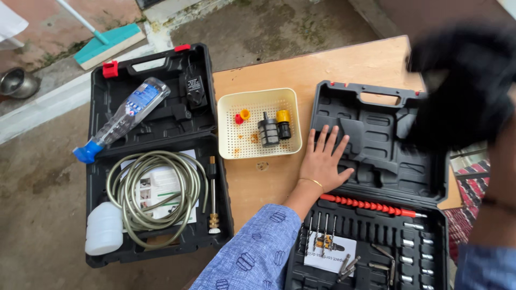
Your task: The person organizes various tools and equipment within plastic cases and a basket, picking up individual components and placing them into their respective slots or containers.
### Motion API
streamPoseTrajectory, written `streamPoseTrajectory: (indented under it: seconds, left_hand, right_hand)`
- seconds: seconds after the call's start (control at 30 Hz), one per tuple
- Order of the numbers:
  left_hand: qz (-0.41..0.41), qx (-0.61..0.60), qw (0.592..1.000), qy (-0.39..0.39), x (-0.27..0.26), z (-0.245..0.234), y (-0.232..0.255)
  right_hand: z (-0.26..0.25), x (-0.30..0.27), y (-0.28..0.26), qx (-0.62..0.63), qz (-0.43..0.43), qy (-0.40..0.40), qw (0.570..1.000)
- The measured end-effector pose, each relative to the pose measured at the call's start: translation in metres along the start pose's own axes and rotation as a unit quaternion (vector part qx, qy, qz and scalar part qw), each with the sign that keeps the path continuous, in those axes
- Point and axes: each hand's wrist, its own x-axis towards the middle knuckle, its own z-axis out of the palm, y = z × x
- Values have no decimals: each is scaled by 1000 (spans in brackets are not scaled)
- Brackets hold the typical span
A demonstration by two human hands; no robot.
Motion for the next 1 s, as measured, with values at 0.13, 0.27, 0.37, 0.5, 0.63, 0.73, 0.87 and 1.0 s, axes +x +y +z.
streamPoseTrajectory:
  seconds: [0.13, 0.27, 0.37, 0.5, 0.63, 0.73, 0.87, 1.0]
  left_hand:
    - [-8, -2, 1000, -3, -1, -4, 1]
    - [-19, -2, 1000, -1, -3, -8, 4]
    - [-25, -17, 999, 13, -2, -14, 2]
    - [-21, 18, 996, -87, 3, -19, -1]
    - [-29, -11, 999, -30, 10, -11, -1]
    - [-36, -45, 998, -37, 6, -13, -1]
    - [-39, -19, 998, -51, 6, -22, -2]
    - [-29, -38, 998, 29, 5, -21, 0]
  right_hand:
    - [96, 90, 15, 233, 30, -24, 972]
    - [205, 123, 66, 335, 29, -56, 940]
    - [295, 130, 98, 117, 31, -126, 985]
    - [382, 54, 95, -236, -23, -335, 912]
    - [406, 23, 49, -419, 43, -446, 790]
    - [399, 32, 49, -444, 69, -431, 782]
    - [365, 58, 98, -429, 89, -356, 825]
    - [314, 95, 196, -379, 77, -291, 875]
